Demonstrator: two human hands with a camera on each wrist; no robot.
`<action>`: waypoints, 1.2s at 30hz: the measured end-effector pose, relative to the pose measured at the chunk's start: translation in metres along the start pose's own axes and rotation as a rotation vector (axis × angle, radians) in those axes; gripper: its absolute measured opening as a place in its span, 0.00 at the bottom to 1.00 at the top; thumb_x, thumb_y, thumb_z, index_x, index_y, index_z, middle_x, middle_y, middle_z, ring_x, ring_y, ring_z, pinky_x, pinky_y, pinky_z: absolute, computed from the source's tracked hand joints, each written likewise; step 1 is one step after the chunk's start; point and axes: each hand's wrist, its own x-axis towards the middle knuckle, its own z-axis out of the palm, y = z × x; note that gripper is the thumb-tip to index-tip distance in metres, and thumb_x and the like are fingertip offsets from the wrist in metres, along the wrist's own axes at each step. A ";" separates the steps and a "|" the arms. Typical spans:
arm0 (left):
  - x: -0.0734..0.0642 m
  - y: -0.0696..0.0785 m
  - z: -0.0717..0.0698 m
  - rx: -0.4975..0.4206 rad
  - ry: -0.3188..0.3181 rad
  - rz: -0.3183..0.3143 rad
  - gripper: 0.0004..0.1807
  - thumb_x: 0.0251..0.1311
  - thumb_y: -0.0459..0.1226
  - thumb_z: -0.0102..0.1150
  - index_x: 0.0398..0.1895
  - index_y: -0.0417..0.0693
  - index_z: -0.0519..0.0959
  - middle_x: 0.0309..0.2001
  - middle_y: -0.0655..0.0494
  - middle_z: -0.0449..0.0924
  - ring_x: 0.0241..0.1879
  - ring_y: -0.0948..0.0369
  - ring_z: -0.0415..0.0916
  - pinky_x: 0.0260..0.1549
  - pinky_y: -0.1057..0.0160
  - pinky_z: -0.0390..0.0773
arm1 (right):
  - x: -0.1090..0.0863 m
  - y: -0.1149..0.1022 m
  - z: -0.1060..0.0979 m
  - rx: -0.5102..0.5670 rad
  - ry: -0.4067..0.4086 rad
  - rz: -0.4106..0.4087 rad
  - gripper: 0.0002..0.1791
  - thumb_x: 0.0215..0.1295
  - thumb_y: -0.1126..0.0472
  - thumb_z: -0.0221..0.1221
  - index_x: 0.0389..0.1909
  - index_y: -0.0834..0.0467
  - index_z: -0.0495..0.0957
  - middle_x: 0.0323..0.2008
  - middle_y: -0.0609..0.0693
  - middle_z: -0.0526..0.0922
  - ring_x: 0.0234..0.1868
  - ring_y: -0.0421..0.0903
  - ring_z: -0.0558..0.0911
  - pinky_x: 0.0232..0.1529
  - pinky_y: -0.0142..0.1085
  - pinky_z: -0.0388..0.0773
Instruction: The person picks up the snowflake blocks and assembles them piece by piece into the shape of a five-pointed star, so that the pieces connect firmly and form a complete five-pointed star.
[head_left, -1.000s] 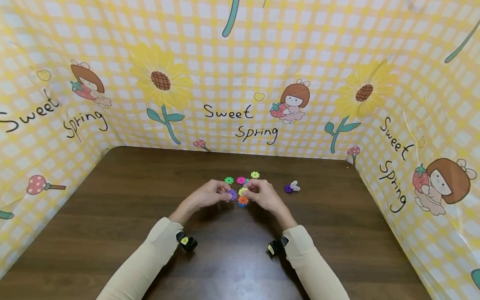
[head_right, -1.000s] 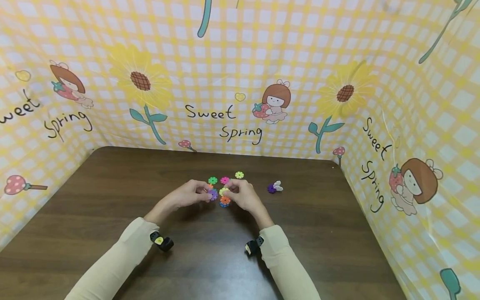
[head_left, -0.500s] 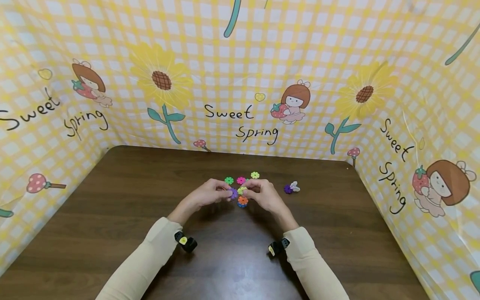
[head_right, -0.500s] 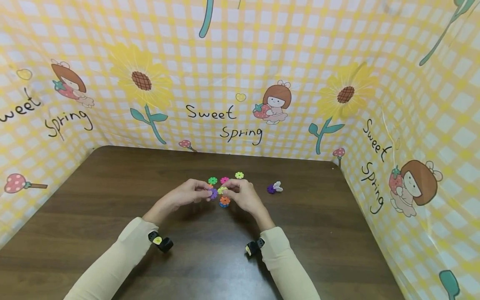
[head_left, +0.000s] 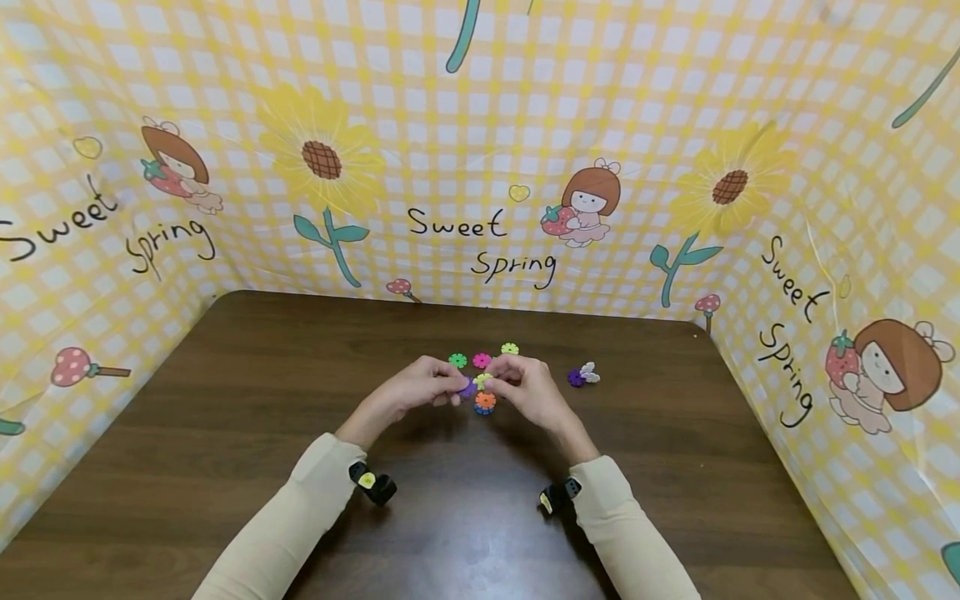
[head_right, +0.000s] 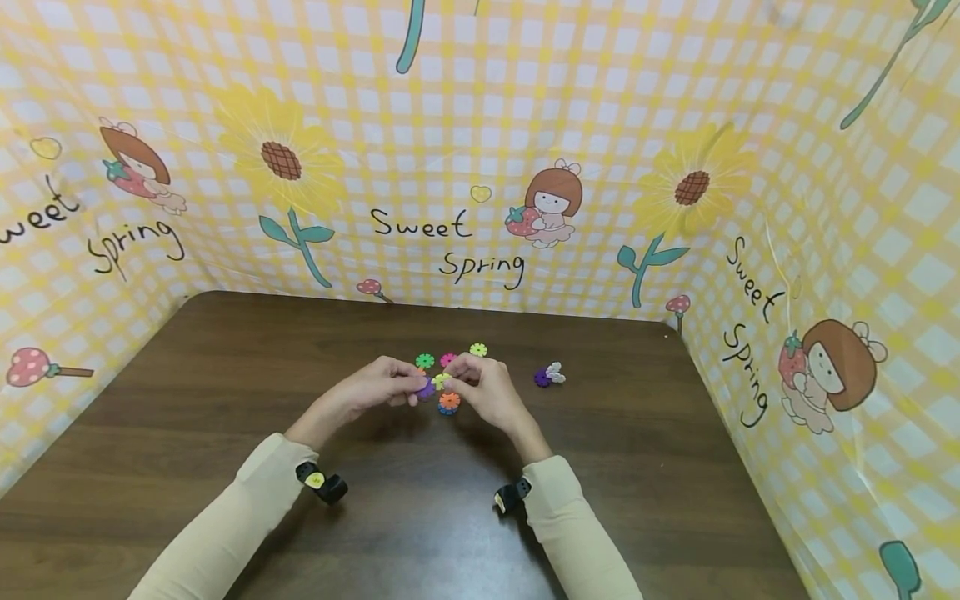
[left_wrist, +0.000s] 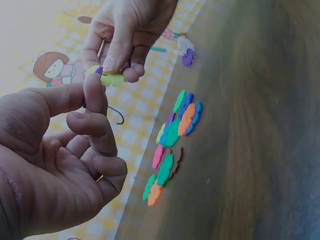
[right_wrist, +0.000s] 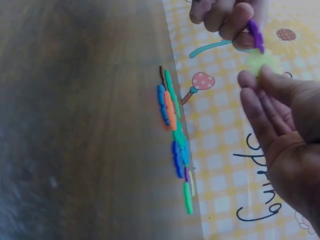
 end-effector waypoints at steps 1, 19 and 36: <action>0.000 0.000 0.000 -0.027 -0.005 0.001 0.12 0.71 0.39 0.57 0.34 0.39 0.82 0.24 0.56 0.80 0.23 0.63 0.65 0.28 0.64 0.65 | 0.000 0.000 0.000 0.011 0.006 -0.007 0.03 0.66 0.64 0.65 0.38 0.59 0.82 0.32 0.49 0.86 0.33 0.51 0.85 0.33 0.37 0.82; -0.001 0.005 0.008 -0.121 -0.018 0.018 0.08 0.68 0.33 0.59 0.33 0.37 0.83 0.21 0.56 0.80 0.26 0.61 0.71 0.29 0.67 0.67 | -0.001 -0.003 -0.004 -0.034 -0.007 -0.165 0.02 0.63 0.67 0.66 0.36 0.58 0.85 0.31 0.48 0.87 0.31 0.43 0.86 0.31 0.35 0.82; -0.004 -0.005 0.003 -0.068 -0.060 -0.035 0.07 0.71 0.37 0.56 0.37 0.42 0.75 0.27 0.57 0.83 0.23 0.64 0.72 0.29 0.64 0.69 | 0.006 0.021 0.002 -0.212 -0.153 0.075 0.10 0.65 0.61 0.67 0.46 0.57 0.85 0.38 0.46 0.86 0.41 0.42 0.82 0.45 0.39 0.79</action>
